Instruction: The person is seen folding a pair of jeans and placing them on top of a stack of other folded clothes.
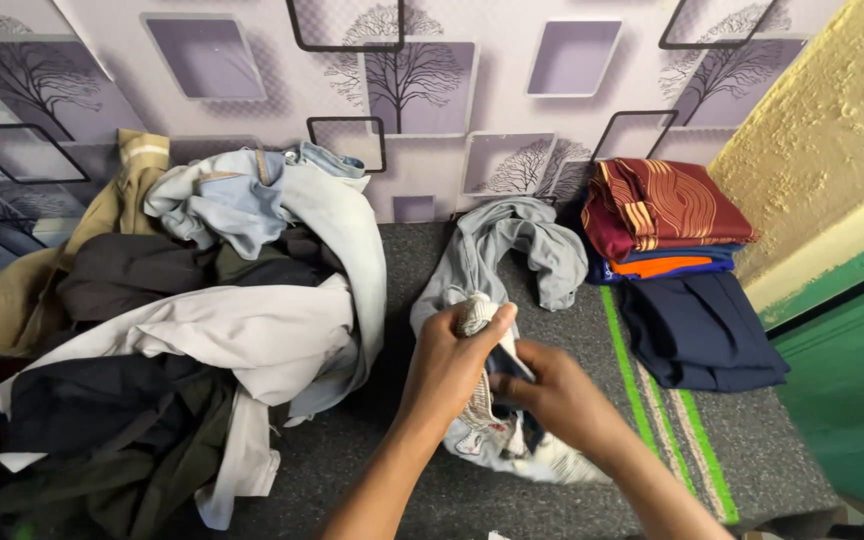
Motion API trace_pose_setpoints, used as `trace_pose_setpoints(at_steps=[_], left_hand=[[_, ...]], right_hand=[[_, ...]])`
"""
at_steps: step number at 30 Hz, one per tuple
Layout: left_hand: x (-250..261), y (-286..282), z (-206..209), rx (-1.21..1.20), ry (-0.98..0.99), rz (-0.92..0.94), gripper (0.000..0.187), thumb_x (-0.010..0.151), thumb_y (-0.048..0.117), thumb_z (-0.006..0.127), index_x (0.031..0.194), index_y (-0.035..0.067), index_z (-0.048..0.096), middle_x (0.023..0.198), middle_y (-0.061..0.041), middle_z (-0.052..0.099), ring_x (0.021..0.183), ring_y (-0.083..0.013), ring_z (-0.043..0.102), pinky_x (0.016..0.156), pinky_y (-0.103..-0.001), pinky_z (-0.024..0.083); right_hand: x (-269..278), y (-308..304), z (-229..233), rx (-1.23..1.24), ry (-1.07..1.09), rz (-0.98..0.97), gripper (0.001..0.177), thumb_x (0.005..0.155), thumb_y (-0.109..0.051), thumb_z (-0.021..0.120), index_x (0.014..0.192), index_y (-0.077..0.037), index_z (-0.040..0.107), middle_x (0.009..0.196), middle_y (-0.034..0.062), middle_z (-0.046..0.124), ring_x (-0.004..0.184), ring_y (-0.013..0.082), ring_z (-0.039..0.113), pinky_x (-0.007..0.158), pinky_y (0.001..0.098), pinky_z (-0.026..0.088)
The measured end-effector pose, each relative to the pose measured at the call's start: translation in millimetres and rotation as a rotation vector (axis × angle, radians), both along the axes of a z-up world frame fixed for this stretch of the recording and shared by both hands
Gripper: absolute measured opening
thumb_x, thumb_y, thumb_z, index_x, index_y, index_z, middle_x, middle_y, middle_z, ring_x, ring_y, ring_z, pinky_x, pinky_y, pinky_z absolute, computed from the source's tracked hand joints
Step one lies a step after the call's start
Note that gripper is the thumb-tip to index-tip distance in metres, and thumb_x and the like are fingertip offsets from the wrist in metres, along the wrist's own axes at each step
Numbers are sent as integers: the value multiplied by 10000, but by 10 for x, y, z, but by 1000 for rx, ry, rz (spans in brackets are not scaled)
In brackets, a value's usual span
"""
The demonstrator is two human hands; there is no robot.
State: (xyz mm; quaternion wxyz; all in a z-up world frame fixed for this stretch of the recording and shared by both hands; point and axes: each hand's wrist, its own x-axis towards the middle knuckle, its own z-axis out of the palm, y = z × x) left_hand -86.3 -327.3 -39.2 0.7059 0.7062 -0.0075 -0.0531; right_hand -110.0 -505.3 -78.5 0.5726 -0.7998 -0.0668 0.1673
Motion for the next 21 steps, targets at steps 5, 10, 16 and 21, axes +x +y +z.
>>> trace_pose_setpoints(at_steps=[5, 10, 16, 21], left_hand=[[60, -268, -6, 125, 21, -115, 383, 830, 370, 774, 1037, 67, 667, 763, 0, 666, 668, -114, 601, 620, -316, 492], [58, -445, 107, 259, 101, -126, 435, 912, 440, 673, 1066, 35, 711, 725, -68, 657, 635, -171, 599, 600, -363, 483], [33, -559, 254, 212, -74, 64, 404, 897, 334, 635, 1129, 26, 753, 910, -167, 776, 809, -233, 730, 734, -377, 560], [-266, -800, 682, 322, -99, -168, 438, 840, 249, 652, 1247, 100, 713, 1084, -172, 774, 968, -256, 763, 868, -354, 566]], right_hand=[[460, -660, 434, -364, -480, -504, 227, 810, -76, 761, 1033, -41, 746, 852, 77, 638, 697, 150, 600, 641, 324, 482], [464, -784, 440, -198, -537, -454, 315, 797, -78, 783, 1084, -35, 663, 801, -9, 628, 699, 90, 560, 605, 253, 468], [12, -311, 105, 196, -272, -412, 203, 990, -207, 672, 1013, -6, 689, 816, 37, 674, 745, 130, 593, 678, 285, 481], [745, -754, -1368, 510, 25, -172, 212, 929, -95, 567, 1036, 45, 685, 963, 89, 737, 889, 161, 682, 765, 325, 567]])
